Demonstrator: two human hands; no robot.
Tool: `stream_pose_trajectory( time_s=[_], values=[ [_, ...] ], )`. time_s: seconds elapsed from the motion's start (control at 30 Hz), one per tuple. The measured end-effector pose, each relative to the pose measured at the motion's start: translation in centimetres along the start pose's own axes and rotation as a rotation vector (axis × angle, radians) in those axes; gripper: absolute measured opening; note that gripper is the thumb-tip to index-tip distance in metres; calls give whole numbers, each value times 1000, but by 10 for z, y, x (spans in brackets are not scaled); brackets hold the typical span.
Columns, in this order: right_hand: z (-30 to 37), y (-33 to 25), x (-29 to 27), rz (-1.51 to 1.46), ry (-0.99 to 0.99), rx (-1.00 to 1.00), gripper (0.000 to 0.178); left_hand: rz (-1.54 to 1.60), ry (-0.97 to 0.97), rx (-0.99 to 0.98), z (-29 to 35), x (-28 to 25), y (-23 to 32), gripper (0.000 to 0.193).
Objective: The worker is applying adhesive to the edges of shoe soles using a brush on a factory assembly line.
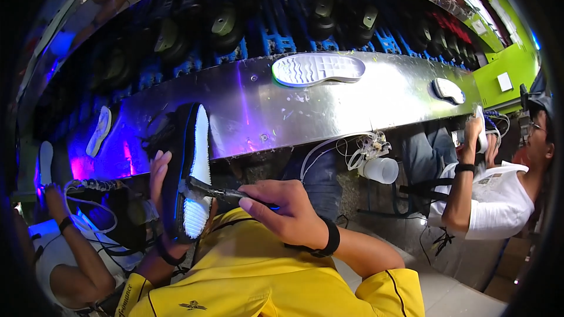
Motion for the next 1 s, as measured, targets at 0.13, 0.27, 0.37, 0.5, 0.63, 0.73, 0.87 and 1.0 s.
stream_pose_trajectory(
  time_s=[0.13,0.27,0.37,0.5,0.63,0.73,0.87,1.0],
  values=[
    [3,-23,-1,23,12,-120,23,44,3,-28,-13,1,3,83],
    [8,-38,-3,74,-2,-161,24,37,1,-68,-27,1,9,84],
    [11,-47,-7,103,20,-202,25,-47,-7,-91,-40,6,18,88],
    [14,-58,-14,112,94,-235,25,-23,-3,-34,-60,6,34,90],
    [20,-74,-31,287,229,-227,24,-58,-27,-58,-78,16,44,92],
    [23,-96,-51,450,352,-310,23,-122,-30,-52,-92,29,53,92],
    [24,-111,-70,633,375,-254,24,-138,-112,-69,-106,40,57,92],
    [18,-123,-81,720,406,-270,23,-165,-182,-17,-119,47,62,92]
  ],
)
Point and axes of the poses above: each hand's wrist, its own z-axis away from the middle knuckle, its own x-axis out of the palm, y = z × x, the point moved 9 cm from there along -z, towards the middle knuckle, and after that the axes turned 3 degrees about -x, right-handed, at the moved point
